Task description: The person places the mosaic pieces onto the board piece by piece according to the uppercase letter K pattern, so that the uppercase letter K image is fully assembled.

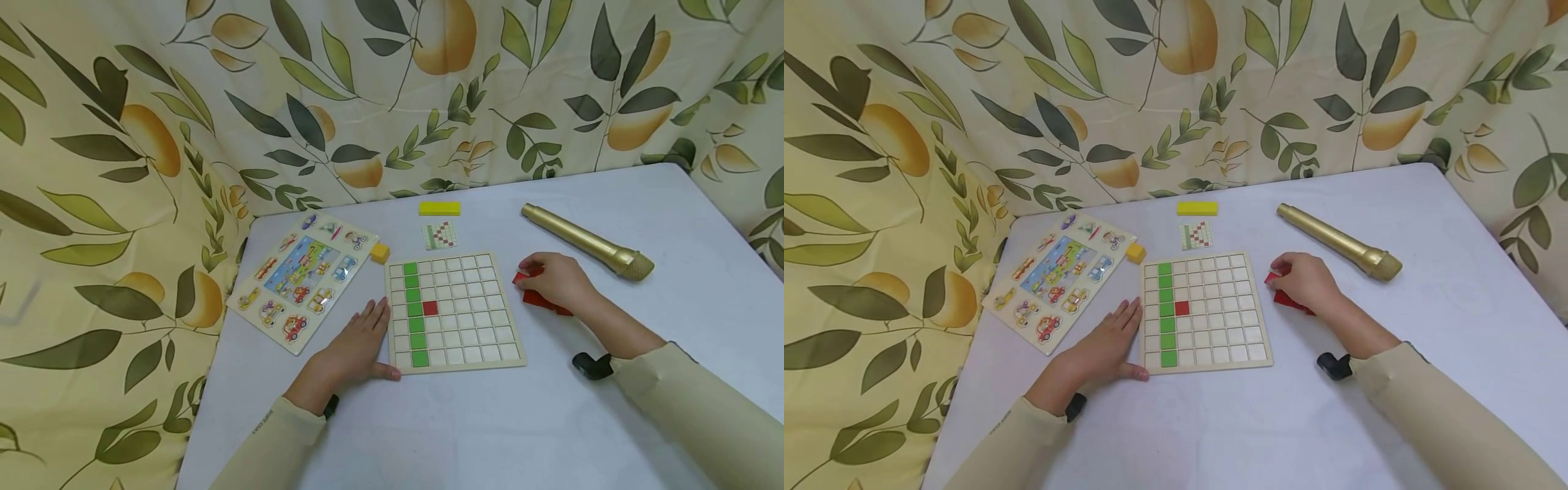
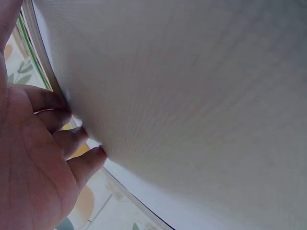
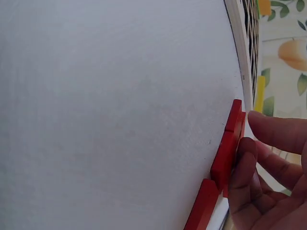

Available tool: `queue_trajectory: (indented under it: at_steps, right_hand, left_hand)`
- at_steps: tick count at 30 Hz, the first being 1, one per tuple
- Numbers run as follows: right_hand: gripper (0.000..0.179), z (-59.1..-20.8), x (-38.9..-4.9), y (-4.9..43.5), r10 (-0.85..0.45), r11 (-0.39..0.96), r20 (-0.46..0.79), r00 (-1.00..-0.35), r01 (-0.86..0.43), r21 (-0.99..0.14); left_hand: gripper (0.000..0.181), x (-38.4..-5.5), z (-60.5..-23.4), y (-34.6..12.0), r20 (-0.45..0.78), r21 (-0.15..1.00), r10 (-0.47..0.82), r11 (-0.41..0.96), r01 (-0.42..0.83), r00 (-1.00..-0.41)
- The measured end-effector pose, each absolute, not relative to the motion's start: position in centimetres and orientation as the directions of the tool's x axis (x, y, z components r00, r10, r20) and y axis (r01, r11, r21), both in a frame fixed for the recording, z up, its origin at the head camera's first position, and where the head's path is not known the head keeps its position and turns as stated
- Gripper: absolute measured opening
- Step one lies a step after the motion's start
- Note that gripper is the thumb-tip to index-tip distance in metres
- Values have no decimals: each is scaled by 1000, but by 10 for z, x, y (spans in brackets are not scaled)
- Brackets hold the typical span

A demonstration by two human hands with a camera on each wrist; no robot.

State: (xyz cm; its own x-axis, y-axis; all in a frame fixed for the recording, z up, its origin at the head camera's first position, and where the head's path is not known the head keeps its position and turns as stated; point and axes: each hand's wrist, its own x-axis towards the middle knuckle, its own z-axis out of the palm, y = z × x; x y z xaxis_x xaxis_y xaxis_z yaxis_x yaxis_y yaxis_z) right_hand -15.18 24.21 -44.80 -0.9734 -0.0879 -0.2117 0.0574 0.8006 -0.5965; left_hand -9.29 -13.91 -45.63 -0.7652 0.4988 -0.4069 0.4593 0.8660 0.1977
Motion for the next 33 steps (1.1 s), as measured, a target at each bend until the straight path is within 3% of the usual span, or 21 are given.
queue_trajectory:
  at_steps: [14, 25, 33]
  right_hand:
    - [37, -451, -154, 237, -131, 830, -181, -975, -8, -557]
    - [19, -447, -153, 236, -131, 804, -164, -978, -8, -594]
    - [23, -435, -156, 234, -122, 725, -223, -967, 66, -686]
  left_hand:
    - [128, -93, -456, -138, -409, 202, 497, 867, 456, -765]
    - [128, -93, -457, -139, -406, 207, 495, 868, 451, -768]
    - [128, -94, -457, -139, -410, 201, 491, 871, 449, -769]
